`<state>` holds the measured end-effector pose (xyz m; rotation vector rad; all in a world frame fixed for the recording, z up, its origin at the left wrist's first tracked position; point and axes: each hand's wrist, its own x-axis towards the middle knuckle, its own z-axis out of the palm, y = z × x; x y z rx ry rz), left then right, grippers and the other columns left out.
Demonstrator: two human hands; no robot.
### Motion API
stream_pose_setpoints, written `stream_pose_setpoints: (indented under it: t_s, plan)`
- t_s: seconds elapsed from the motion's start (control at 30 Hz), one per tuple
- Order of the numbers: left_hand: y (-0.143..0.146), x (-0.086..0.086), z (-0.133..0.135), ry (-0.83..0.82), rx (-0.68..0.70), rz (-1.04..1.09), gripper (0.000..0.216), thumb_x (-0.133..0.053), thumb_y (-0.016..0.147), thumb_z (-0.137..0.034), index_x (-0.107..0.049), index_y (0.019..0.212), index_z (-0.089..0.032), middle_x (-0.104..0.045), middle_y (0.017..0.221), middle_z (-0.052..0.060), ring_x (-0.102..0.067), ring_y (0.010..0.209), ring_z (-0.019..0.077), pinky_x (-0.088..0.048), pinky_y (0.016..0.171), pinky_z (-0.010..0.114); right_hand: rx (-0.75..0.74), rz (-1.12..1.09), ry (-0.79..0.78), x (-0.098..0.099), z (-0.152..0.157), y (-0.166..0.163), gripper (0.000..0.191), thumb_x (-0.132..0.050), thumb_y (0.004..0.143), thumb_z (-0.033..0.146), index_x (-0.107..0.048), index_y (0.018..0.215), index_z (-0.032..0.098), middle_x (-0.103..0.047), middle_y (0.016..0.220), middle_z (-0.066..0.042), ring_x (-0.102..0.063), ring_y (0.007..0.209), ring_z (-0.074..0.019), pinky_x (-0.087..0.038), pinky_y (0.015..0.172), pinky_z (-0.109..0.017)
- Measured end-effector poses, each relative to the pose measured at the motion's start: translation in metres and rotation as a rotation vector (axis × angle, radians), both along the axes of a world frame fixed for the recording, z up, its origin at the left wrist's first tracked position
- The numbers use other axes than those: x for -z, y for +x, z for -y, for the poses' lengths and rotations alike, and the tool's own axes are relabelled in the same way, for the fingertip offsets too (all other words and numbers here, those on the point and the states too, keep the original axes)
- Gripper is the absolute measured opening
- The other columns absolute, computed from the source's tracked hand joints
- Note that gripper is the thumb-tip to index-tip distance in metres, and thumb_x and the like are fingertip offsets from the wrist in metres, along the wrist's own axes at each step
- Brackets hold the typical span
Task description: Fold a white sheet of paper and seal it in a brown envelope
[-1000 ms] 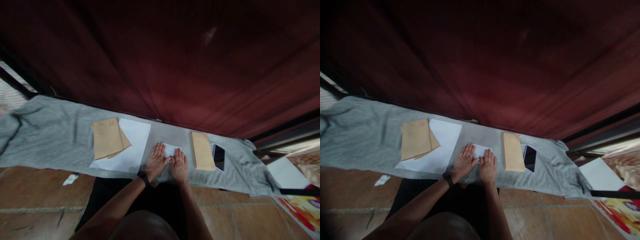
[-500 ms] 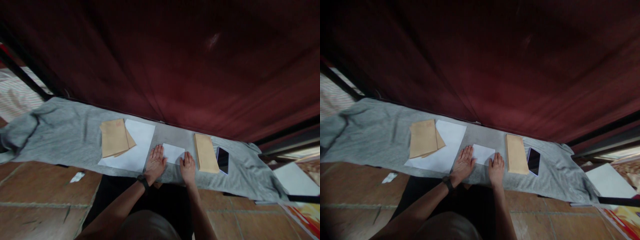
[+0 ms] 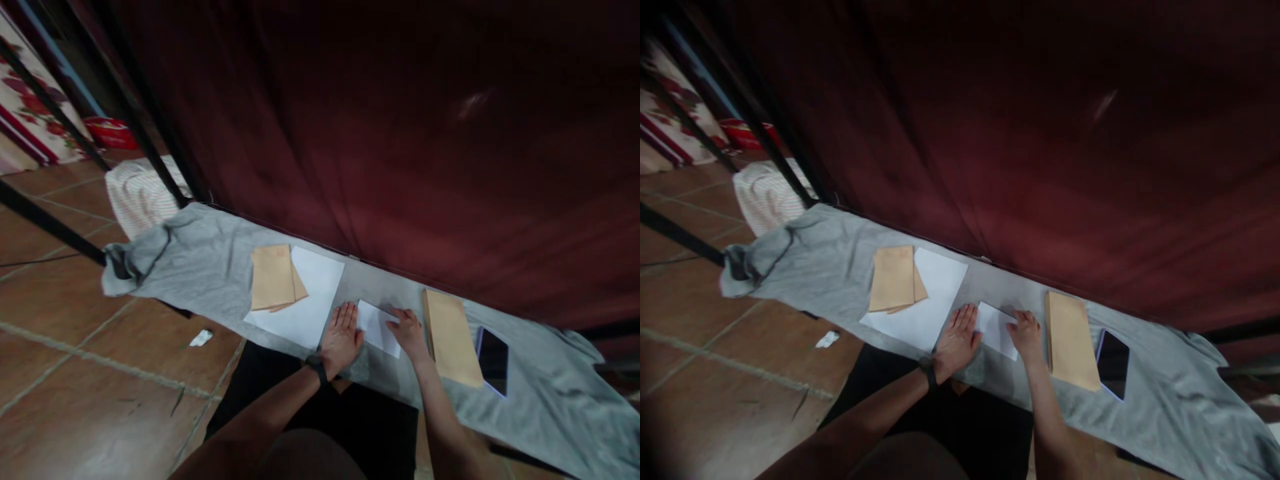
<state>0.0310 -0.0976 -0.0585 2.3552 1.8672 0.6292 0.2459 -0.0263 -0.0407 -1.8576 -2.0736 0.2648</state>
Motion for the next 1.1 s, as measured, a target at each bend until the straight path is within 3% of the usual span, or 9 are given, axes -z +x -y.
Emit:
stream_pose_setpoints:
  t_s: [0.13,0.3,0.4,0.57,0.73,0.9,1.1]
  plan:
    - [-0.002,-0.003,0.003,0.026,0.006,0.047,0.067,-0.037,0.099,-0.042,-0.023,0.156,-0.008,-0.038,0.158,0.018,-0.031,0.149,0.0286,-0.026,0.122,0.051,-0.083,-0.084,0.004,-0.011,-0.009,0.011,0.021,-0.055,0.081,0.023,-0.073,0.090,0.021,-0.071,0.095,-0.008,-0.068,0.092,-0.0217,-0.052,0.086,-0.033]
    - [-0.010,-0.014,0.008,0.014,-0.014,0.162,0.070,-0.033,0.103,-0.044,-0.008,0.160,-0.012,-0.033,0.161,0.016,-0.032,0.149,0.0250,-0.035,0.118,0.045,-0.049,-0.379,0.291,-0.040,-0.005,0.019,0.028,-0.053,0.089,0.042,-0.068,0.096,0.019,-0.072,0.098,-0.010,-0.068,0.095,-0.0244,-0.053,0.087,-0.038]
    - [-0.016,-0.016,0.010,-0.005,-0.053,0.249,0.064,-0.027,0.105,-0.038,-0.001,0.161,-0.017,-0.033,0.162,0.011,-0.032,0.149,0.0201,-0.039,0.118,0.040,-0.040,-0.500,0.397,-0.045,0.009,0.018,0.026,-0.054,0.089,0.042,-0.066,0.097,0.020,-0.072,0.105,-0.010,-0.068,0.103,-0.0249,-0.050,0.094,-0.041]
    - [-0.021,-0.013,0.008,-0.018,-0.117,0.356,0.058,-0.025,0.106,-0.035,-0.010,0.160,-0.019,-0.033,0.162,0.009,-0.032,0.149,0.0183,-0.038,0.119,0.041,-0.110,-0.395,0.255,-0.010,0.049,0.011,0.019,-0.047,0.087,0.028,-0.064,0.092,0.022,-0.070,0.118,-0.012,-0.063,0.114,-0.0259,-0.048,0.102,-0.047]
    - [-0.013,-0.015,0.011,0.012,0.053,0.259,0.056,-0.036,0.103,-0.036,-0.026,0.157,-0.021,-0.028,0.164,0.009,-0.025,0.152,0.0224,-0.034,0.120,0.046,-0.174,-0.258,0.169,0.025,0.082,0.013,0.033,-0.038,0.084,0.018,-0.068,0.097,0.022,-0.068,0.125,-0.010,-0.059,0.123,-0.0242,-0.037,0.114,-0.052]
    - [0.004,-0.016,0.013,-0.004,0.177,0.136,0.047,-0.038,0.101,-0.034,-0.045,0.146,-0.021,-0.040,0.158,0.008,-0.030,0.150,0.0225,-0.029,0.122,0.047,-0.160,-0.201,0.133,0.020,0.084,0.003,0.040,-0.034,0.093,0.025,-0.066,0.116,0.022,-0.065,0.133,-0.008,-0.053,0.131,-0.0218,-0.029,0.118,-0.052]
    - [0.013,-0.005,0.017,-0.026,0.182,0.034,0.058,-0.037,0.101,-0.042,-0.043,0.147,-0.008,-0.041,0.157,0.017,-0.030,0.150,0.0261,-0.025,0.123,0.046,-0.124,0.010,0.150,0.017,0.077,-0.038,0.050,-0.027,0.102,0.031,-0.051,0.144,0.016,-0.047,0.153,-0.013,-0.038,0.145,-0.0235,-0.030,0.117,-0.049]
